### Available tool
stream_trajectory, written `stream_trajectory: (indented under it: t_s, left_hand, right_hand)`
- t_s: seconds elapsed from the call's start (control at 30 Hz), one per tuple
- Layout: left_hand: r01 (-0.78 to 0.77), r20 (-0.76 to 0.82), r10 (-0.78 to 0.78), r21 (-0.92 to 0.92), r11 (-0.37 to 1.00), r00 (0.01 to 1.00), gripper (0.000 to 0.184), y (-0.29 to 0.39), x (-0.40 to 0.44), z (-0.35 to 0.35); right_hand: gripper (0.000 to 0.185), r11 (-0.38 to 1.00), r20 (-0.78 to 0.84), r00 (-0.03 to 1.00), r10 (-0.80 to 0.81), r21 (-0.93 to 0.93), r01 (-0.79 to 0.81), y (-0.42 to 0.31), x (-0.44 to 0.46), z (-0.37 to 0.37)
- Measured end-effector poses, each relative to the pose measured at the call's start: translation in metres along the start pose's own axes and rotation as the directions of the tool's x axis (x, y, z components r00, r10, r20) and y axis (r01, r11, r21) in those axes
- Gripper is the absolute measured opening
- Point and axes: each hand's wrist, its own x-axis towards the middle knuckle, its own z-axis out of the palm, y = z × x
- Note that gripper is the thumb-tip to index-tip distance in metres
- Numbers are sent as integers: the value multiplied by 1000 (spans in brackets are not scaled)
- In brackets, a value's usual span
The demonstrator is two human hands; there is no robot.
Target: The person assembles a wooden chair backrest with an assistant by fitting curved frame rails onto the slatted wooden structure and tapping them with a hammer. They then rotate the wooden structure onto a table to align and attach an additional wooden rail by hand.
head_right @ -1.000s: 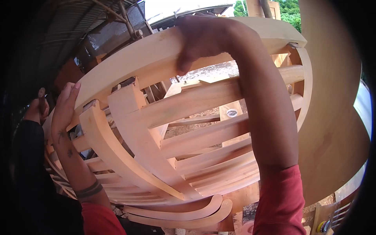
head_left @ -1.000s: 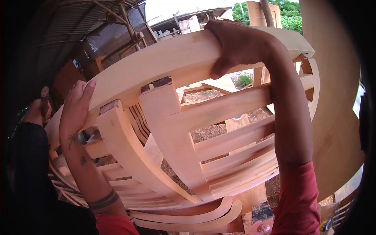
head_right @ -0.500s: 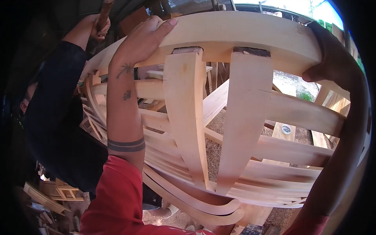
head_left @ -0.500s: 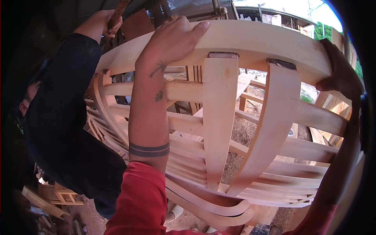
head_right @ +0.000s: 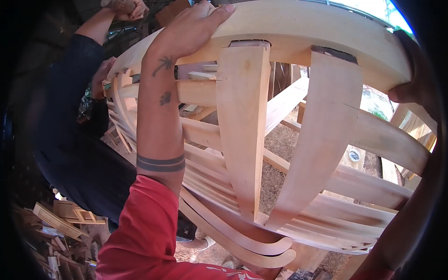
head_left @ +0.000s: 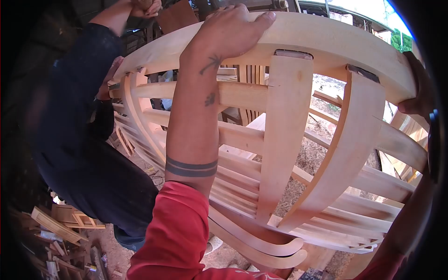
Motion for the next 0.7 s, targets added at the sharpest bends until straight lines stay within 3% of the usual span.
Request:
stream_trajectory:
  t_s: [0.07,0.13,0.17,0.23,0.3,0.4,0.57,0.7]
  left_hand:
    - [0,8,0,-8,1000,1000,79,1,0,-1]
    - [-4,9,4,-21,1000,1000,79,0,-1,-2]
    - [4,25,-4,-14,1000,1000,78,0,-2,0]
    - [9,30,-9,5,1000,1000,76,2,0,-1]
    - [23,50,-23,6,1000,998,75,5,0,-4]
    - [8,17,-9,32,999,1000,73,1,1,-1]
    - [26,-33,-26,-3,1000,999,79,-12,3,14]
    - [52,-21,-53,-13,999,998,79,-12,3,13]
  right_hand:
    - [119,998,-43,997,-65,-9,64,9,-1,2]
    - [108,994,116,990,86,64,-94,-23,4,-6]
    - [98,946,315,910,270,90,-312,-91,8,-26]
    - [91,908,465,830,307,118,-402,-120,9,-37]
    - [91,968,387,919,70,195,-156,-69,8,-26]
    - [92,939,251,925,-284,267,216,-7,7,-3]
    - [110,998,99,994,-48,32,45,-12,-2,0]
    - [102,991,-48,999,-13,-131,7,-42,-14,3]
